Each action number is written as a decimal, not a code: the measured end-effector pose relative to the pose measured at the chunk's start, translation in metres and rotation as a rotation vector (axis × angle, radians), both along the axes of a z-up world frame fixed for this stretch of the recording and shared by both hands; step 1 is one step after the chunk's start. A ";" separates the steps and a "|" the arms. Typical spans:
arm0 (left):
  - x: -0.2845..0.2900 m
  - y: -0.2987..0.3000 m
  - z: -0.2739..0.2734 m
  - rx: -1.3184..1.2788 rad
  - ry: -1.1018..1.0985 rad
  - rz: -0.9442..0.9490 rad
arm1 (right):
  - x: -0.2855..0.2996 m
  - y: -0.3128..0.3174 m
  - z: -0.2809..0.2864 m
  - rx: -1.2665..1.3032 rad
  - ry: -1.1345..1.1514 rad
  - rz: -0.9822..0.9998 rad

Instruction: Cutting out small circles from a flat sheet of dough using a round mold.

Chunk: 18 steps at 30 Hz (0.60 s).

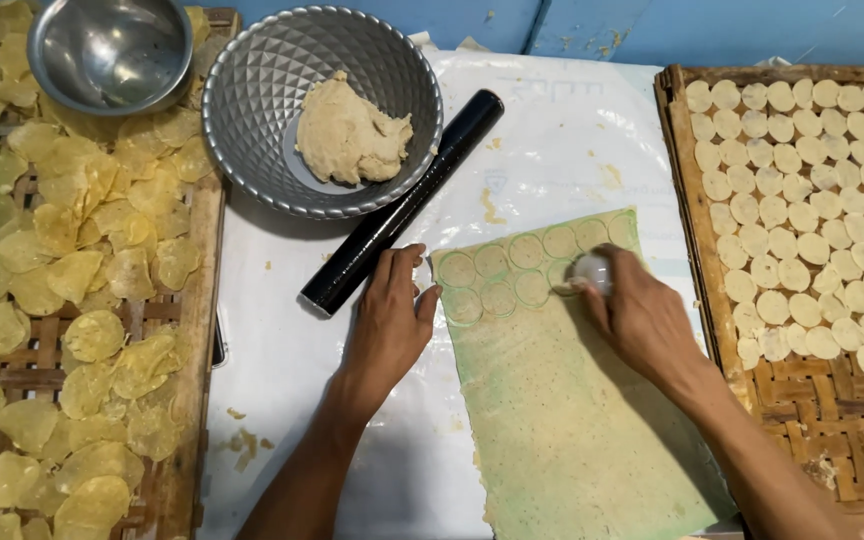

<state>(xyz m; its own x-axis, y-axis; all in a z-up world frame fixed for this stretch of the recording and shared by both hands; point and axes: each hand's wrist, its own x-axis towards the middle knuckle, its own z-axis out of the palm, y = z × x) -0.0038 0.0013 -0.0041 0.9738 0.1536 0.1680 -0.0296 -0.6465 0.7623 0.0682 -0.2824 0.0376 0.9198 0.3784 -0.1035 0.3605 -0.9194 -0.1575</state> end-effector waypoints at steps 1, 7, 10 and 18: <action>0.000 0.001 0.000 -0.004 0.002 0.003 | 0.000 -0.005 -0.001 -0.004 0.002 0.003; 0.001 0.000 0.000 -0.005 0.008 -0.007 | 0.001 -0.010 0.012 -0.077 -0.020 -0.029; 0.000 0.000 -0.001 -0.009 -0.007 0.005 | 0.004 -0.003 0.014 -0.115 0.022 -0.024; 0.002 -0.001 -0.004 -0.010 -0.017 0.007 | 0.014 0.005 0.000 -0.308 -0.020 0.008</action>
